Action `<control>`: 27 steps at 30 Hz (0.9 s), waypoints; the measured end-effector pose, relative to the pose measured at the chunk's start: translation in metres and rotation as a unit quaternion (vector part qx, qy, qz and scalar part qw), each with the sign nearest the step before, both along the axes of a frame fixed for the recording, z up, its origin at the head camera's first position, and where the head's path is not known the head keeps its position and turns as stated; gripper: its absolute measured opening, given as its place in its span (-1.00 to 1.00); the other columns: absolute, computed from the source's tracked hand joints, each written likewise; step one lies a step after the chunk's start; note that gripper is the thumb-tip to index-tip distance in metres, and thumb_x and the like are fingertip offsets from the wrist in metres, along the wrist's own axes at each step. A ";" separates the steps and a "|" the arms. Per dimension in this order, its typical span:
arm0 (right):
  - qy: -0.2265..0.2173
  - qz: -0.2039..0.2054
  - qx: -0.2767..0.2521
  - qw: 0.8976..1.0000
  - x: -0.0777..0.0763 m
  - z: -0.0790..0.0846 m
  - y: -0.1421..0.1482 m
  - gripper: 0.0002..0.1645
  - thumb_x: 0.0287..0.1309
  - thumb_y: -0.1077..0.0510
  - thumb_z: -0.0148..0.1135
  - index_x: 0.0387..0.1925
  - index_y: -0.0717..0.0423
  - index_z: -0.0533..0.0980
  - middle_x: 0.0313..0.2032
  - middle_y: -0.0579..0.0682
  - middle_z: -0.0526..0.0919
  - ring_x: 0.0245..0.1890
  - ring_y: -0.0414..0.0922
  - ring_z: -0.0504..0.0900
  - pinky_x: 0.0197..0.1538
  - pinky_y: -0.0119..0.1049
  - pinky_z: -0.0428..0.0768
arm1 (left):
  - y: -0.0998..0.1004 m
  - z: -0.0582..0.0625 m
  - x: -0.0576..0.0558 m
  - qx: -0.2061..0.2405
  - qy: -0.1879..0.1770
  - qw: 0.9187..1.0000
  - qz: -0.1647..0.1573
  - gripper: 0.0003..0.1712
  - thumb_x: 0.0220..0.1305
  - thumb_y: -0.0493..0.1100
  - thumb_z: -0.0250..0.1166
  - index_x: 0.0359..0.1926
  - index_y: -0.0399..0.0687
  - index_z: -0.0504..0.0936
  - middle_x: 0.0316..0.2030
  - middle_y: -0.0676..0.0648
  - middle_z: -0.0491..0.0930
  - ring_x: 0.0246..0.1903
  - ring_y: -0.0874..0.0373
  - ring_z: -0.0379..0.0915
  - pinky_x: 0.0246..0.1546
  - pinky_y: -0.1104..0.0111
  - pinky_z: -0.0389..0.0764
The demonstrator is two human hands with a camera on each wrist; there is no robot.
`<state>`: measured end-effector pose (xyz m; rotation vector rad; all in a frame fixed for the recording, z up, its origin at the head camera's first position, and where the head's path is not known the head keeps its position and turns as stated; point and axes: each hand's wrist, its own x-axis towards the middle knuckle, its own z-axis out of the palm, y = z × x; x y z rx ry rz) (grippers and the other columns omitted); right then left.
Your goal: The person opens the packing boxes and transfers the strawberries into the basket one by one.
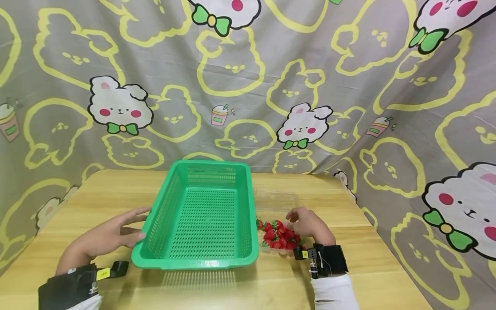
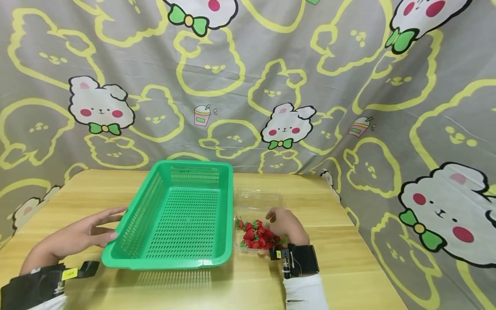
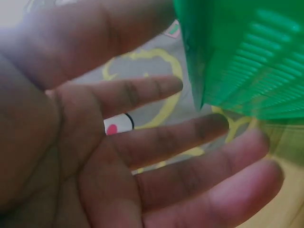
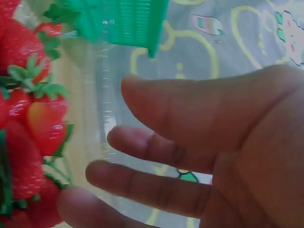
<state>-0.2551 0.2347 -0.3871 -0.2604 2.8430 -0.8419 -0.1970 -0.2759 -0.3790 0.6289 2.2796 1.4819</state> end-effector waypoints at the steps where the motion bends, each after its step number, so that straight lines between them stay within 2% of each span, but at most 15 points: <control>1: -0.001 -0.001 0.000 1.000 0.001 0.001 0.000 -0.74 0.22 0.20 0.28 -0.09 0.26 0.57 -0.22 0.09 0.63 -0.18 0.05 0.60 -0.19 -0.07 0.55 | -0.001 -0.001 0.000 0.000 -0.004 1.000 -0.005 -0.15 0.45 -0.26 0.10 0.48 -0.39 -0.25 0.33 -0.68 -0.18 0.09 -0.50 0.33 -0.20 0.18 0.62; 8: -0.036 0.000 -0.004 0.999 0.001 0.001 -0.005 -0.69 0.25 0.19 0.27 -0.02 0.26 0.53 -0.19 0.12 0.60 -0.28 -0.01 0.59 -0.26 -0.12 0.54 | -0.001 -0.003 0.000 -0.053 0.040 0.998 0.003 -0.16 0.42 -0.23 0.15 0.48 -0.37 -0.16 0.33 -0.66 -0.11 0.13 -0.60 0.21 -0.17 0.33 0.57; 13: -0.064 0.004 -0.004 0.998 -0.001 -0.006 -0.004 -0.67 0.25 0.19 0.27 0.01 0.23 0.54 -0.16 0.13 0.60 -0.33 -0.05 0.59 -0.24 -0.12 0.54 | 0.002 -0.003 -0.002 -0.052 0.038 0.998 0.001 -0.17 0.43 -0.23 0.14 0.48 -0.39 -0.14 0.34 -0.65 -0.12 0.15 -0.62 0.16 -0.15 0.32 0.56; 18: -0.075 0.008 -0.021 0.997 -0.004 -0.012 -0.003 -0.73 0.27 0.23 0.23 -0.01 0.23 0.57 -0.24 0.08 0.61 -0.53 -0.08 0.56 -0.35 -0.19 0.52 | 0.002 -0.003 -0.003 -0.052 0.033 0.998 0.004 -0.16 0.42 -0.22 0.15 0.48 -0.38 -0.14 0.34 -0.65 -0.12 0.14 -0.59 0.21 -0.15 0.31 0.56; 22: -0.071 0.011 -0.030 0.997 -0.007 -0.014 -0.002 -0.78 0.26 0.26 0.24 -0.07 0.22 0.61 -0.35 0.00 0.60 -0.56 -0.08 0.54 -0.41 -0.24 0.49 | 0.002 -0.002 -0.003 -0.052 0.035 0.998 0.006 -0.16 0.41 -0.22 0.16 0.48 -0.38 -0.13 0.33 -0.65 -0.10 0.12 -0.56 0.25 -0.16 0.32 0.57; 27: -0.047 0.020 -0.010 0.999 -0.010 -0.017 0.000 -0.84 0.17 0.30 0.30 -0.18 0.16 0.62 -0.34 -0.03 0.61 -0.50 -0.12 0.54 -0.37 -0.23 0.51 | 0.002 -0.002 -0.003 -0.048 0.041 0.998 0.006 -0.17 0.41 -0.24 0.16 0.48 -0.38 -0.12 0.32 -0.66 -0.08 0.09 -0.53 0.31 -0.18 0.33 0.58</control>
